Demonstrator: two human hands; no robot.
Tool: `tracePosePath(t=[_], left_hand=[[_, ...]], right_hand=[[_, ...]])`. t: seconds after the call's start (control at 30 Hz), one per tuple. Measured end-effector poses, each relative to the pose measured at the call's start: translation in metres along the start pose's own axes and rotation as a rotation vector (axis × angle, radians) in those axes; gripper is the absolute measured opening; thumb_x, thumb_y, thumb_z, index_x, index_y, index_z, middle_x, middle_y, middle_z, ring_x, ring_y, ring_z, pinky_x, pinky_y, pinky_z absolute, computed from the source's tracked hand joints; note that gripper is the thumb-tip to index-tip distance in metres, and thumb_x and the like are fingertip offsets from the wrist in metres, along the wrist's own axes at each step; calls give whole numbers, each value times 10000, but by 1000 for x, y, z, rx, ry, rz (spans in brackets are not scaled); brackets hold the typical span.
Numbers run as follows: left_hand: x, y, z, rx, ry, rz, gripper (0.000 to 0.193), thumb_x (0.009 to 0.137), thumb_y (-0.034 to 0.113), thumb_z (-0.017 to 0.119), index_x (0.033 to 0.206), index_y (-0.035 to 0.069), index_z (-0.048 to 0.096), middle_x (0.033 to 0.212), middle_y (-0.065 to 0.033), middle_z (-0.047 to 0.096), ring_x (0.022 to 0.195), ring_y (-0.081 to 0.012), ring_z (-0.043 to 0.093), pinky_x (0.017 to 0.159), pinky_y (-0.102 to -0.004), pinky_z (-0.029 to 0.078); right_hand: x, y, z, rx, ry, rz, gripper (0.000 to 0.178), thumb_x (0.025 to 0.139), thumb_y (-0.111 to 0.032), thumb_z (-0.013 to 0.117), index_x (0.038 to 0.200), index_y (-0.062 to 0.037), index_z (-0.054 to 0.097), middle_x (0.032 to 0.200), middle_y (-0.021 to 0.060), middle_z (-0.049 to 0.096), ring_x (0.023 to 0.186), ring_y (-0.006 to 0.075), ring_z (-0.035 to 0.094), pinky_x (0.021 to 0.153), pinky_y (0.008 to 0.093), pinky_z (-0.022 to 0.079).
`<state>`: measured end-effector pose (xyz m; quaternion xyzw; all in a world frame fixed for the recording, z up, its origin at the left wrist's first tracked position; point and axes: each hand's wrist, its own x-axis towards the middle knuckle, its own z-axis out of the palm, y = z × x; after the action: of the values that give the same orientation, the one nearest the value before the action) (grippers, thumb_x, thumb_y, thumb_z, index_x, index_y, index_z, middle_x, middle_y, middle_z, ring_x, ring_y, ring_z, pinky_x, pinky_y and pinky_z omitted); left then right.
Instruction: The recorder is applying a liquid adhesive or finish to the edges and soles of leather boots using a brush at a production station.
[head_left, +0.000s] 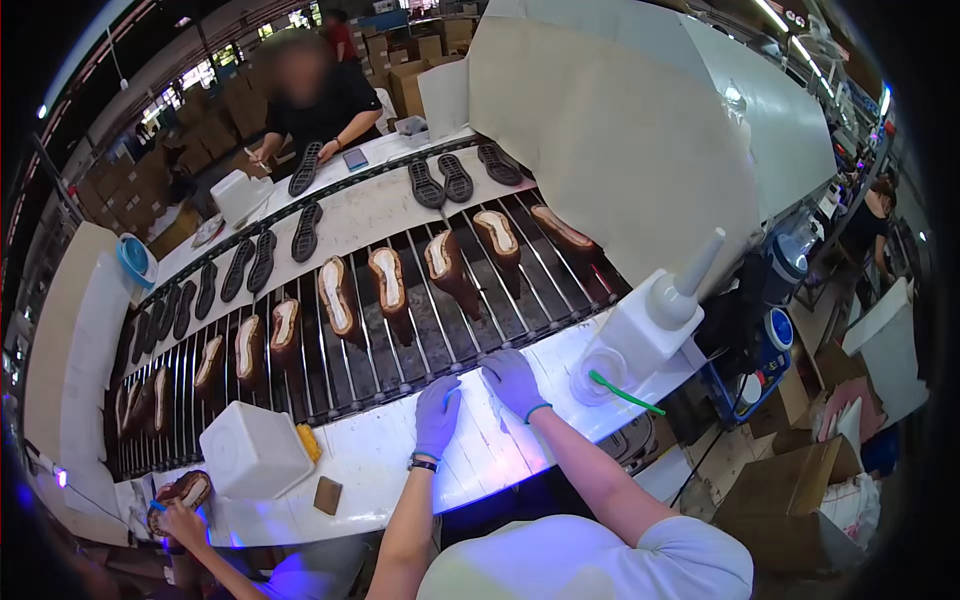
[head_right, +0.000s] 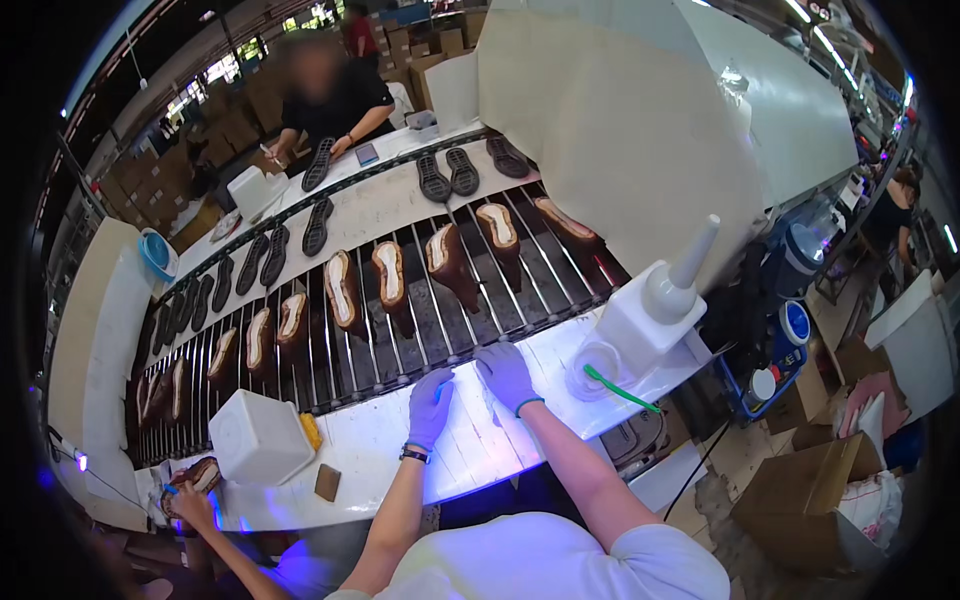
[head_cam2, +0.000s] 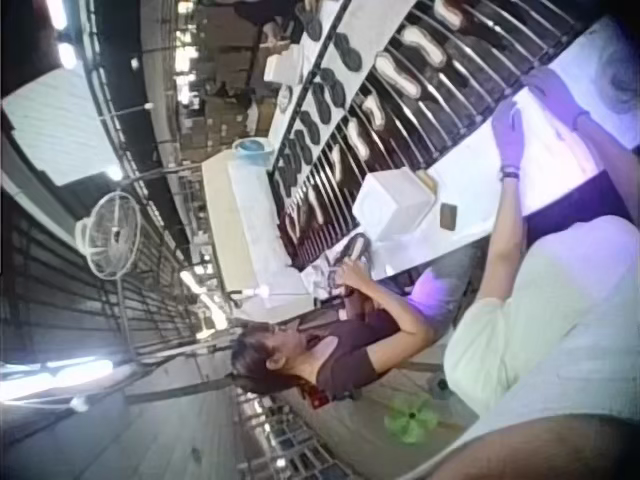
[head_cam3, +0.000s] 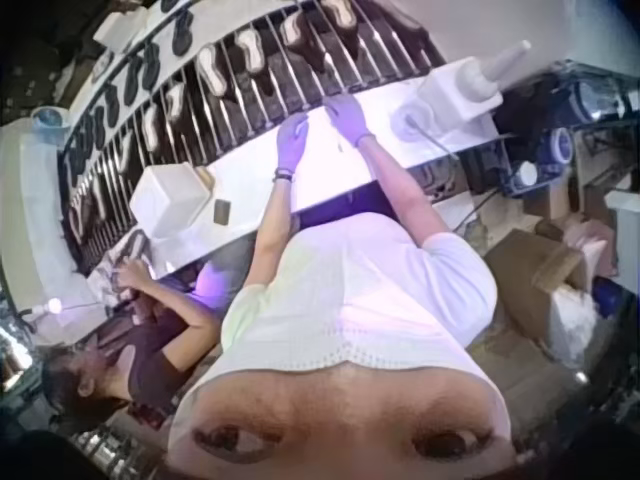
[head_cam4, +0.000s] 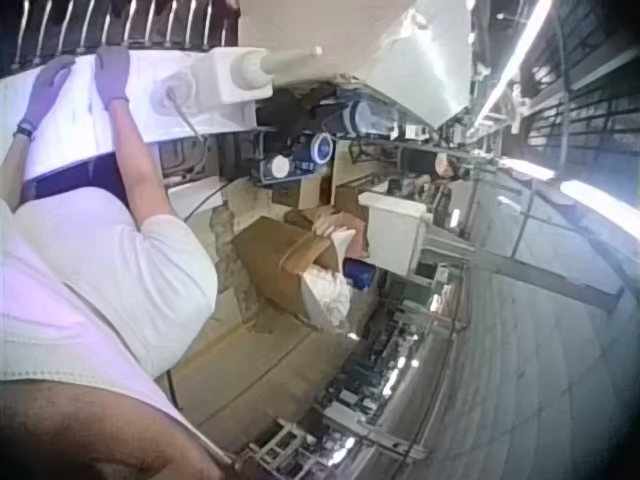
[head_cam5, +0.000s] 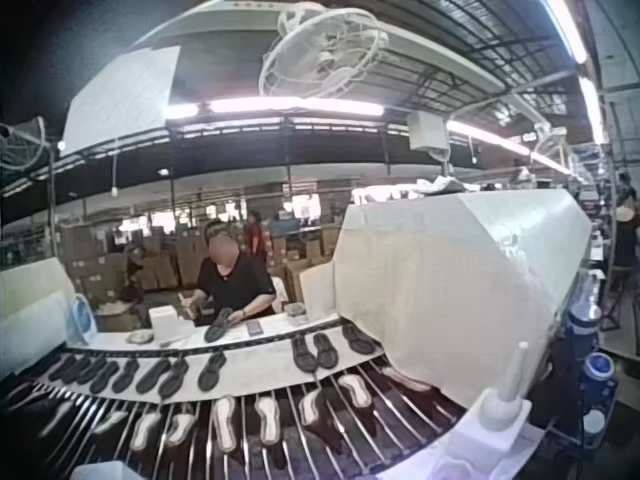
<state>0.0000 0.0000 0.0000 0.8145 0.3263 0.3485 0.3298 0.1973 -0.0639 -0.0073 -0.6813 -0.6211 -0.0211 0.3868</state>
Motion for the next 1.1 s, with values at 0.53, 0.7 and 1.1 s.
tracePosePath(t=[0.53, 0.7, 1.1], left_hand=[[0, 9, -1, 36, 13, 14, 239, 931, 202, 606, 1116, 71, 682, 1182, -123, 675, 1164, -318, 597, 1022, -425, 441], [0, 7, 3, 32, 24, 43, 245, 932, 200, 608, 1124, 67, 681, 1175, -127, 675, 1153, -323, 598, 1014, -428, 442], [-1, 7, 6, 34, 30, 34, 240, 926, 208, 615, 1121, 83, 677, 1180, -106, 671, 1166, -301, 592, 1031, -424, 424]], right_hand=[[3, 0, -6, -26, -5, -48, 214, 854, -162, 641, 1045, -79, 692, 948, 107, 653, 960, 318, 598, 932, 456, 447], [4, 1, -8, -1, -9, -46, 190, 863, -144, 639, 1027, -78, 708, 926, 103, 656, 960, 320, 599, 922, 454, 445], [3, 4, -9, -25, -35, -33, 222, 867, -156, 637, 1064, -83, 710, 996, 104, 669, 986, 324, 597, 935, 452, 442]])
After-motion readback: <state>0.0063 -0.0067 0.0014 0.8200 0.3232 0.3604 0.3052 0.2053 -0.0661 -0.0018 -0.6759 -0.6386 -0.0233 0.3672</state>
